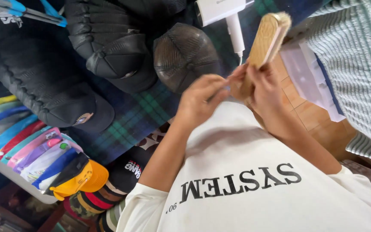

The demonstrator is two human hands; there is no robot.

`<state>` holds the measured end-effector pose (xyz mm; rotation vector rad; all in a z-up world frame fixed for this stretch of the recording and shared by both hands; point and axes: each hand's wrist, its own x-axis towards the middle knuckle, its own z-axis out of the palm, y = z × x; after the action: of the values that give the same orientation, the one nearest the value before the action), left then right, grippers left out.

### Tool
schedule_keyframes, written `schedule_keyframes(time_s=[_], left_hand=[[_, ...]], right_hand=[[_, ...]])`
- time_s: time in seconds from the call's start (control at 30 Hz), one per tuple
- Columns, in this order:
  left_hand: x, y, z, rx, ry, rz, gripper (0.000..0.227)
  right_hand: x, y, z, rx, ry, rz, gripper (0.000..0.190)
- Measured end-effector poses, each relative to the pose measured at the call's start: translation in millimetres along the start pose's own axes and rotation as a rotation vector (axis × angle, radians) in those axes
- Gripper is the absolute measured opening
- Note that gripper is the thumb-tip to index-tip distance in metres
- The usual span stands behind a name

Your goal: Cleaning and reshaping various baseball caps using a handheld brush and a hair dryer.

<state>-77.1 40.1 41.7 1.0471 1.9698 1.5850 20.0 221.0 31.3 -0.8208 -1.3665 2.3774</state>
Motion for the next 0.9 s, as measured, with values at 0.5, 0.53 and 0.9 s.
schedule_keyframes(time_s=[0.5,0.53,0.9], left_hand=[[26.2,-54.2,28.4,0.878,0.752,-0.207,0.041],[25.1,-53.6,32.4,0.887,0.763,-0.228,0.041],[19.1,-66.4,47.7,0.851,0.829,-0.443,0.054]], right_hand=[[211.2,65.5,-267.4,-1.616,0.047,-0.45,0.037],[208.5,60.1,-259.0,-1.615,0.019,-0.45,0.037],[195.1,91.6,-152.1,-1.376,-0.358,-0.203,0.037]])
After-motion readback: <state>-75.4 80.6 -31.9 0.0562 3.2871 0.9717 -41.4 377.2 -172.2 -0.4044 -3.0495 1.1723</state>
